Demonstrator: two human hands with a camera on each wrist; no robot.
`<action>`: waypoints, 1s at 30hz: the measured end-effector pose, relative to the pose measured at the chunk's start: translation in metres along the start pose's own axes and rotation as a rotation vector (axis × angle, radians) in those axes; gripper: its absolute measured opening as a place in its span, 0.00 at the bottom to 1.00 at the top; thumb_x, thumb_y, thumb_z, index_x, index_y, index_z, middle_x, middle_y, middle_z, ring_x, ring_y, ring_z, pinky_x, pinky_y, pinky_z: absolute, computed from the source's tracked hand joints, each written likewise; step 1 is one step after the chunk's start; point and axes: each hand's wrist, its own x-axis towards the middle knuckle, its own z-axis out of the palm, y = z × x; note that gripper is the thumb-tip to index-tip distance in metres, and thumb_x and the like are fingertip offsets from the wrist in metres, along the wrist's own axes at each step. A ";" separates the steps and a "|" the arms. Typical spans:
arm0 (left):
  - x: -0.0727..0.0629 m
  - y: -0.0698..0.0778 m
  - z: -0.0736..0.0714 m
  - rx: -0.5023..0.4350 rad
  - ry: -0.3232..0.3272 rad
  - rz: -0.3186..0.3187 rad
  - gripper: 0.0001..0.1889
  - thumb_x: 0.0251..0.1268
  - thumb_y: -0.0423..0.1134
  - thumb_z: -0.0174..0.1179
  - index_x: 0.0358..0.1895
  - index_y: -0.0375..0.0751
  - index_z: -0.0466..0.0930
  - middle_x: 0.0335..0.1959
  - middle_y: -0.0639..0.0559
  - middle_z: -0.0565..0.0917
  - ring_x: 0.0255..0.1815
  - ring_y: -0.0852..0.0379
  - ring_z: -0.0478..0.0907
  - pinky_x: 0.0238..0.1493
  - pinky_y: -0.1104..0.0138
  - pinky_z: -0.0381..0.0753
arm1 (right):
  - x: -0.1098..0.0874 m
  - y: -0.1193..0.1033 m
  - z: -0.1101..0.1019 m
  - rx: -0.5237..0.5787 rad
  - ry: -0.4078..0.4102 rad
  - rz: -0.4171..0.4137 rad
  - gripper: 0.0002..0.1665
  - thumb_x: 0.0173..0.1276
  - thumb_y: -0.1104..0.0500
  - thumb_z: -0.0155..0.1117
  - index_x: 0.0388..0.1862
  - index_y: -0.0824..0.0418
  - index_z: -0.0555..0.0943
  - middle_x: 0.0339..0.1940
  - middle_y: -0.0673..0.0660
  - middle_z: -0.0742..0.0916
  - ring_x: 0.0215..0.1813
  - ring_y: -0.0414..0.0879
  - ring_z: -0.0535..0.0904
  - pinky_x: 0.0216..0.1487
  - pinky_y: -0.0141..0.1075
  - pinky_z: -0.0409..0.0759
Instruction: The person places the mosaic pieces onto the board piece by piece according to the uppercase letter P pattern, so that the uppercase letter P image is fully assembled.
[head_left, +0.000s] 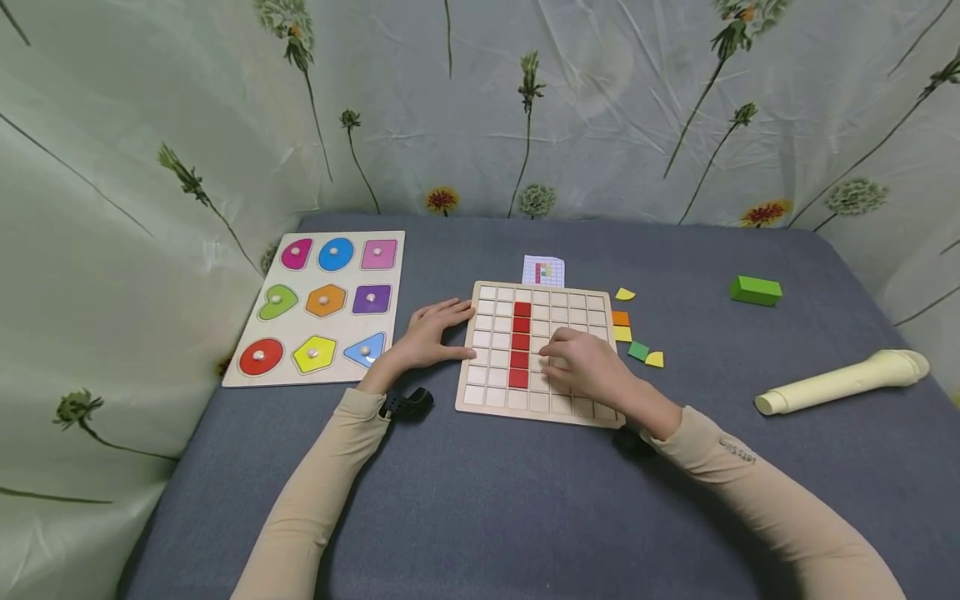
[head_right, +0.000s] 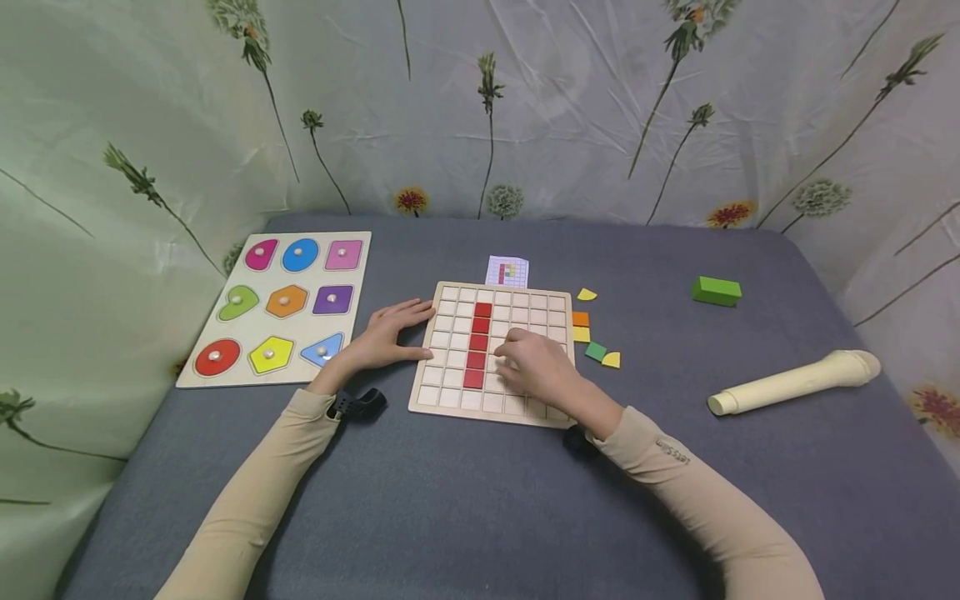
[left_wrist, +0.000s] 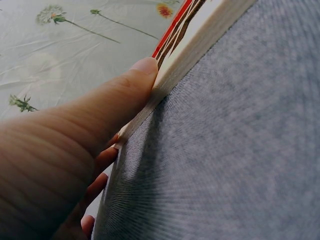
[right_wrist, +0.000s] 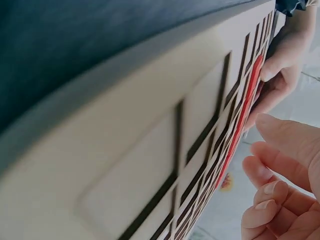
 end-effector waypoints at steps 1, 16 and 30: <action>0.000 0.000 0.000 0.000 -0.001 0.000 0.41 0.53 0.51 0.66 0.70 0.42 0.62 0.73 0.45 0.62 0.76 0.45 0.51 0.69 0.42 0.45 | -0.001 0.002 -0.001 -0.002 0.003 0.001 0.11 0.55 0.60 0.71 0.37 0.63 0.87 0.33 0.55 0.86 0.33 0.44 0.81 0.32 0.36 0.79; -0.001 -0.001 0.001 -0.006 0.006 0.007 0.41 0.53 0.50 0.67 0.70 0.42 0.61 0.73 0.45 0.62 0.76 0.44 0.51 0.70 0.43 0.44 | -0.014 0.036 -0.018 -0.052 0.040 0.080 0.11 0.56 0.63 0.69 0.40 0.65 0.86 0.36 0.59 0.85 0.35 0.49 0.81 0.31 0.41 0.79; -0.001 0.000 0.000 -0.009 0.003 0.000 0.41 0.54 0.50 0.66 0.70 0.43 0.61 0.73 0.45 0.62 0.76 0.44 0.51 0.70 0.42 0.45 | -0.018 0.072 -0.034 -0.126 0.058 0.205 0.14 0.56 0.64 0.69 0.42 0.68 0.85 0.41 0.65 0.86 0.39 0.56 0.83 0.36 0.49 0.79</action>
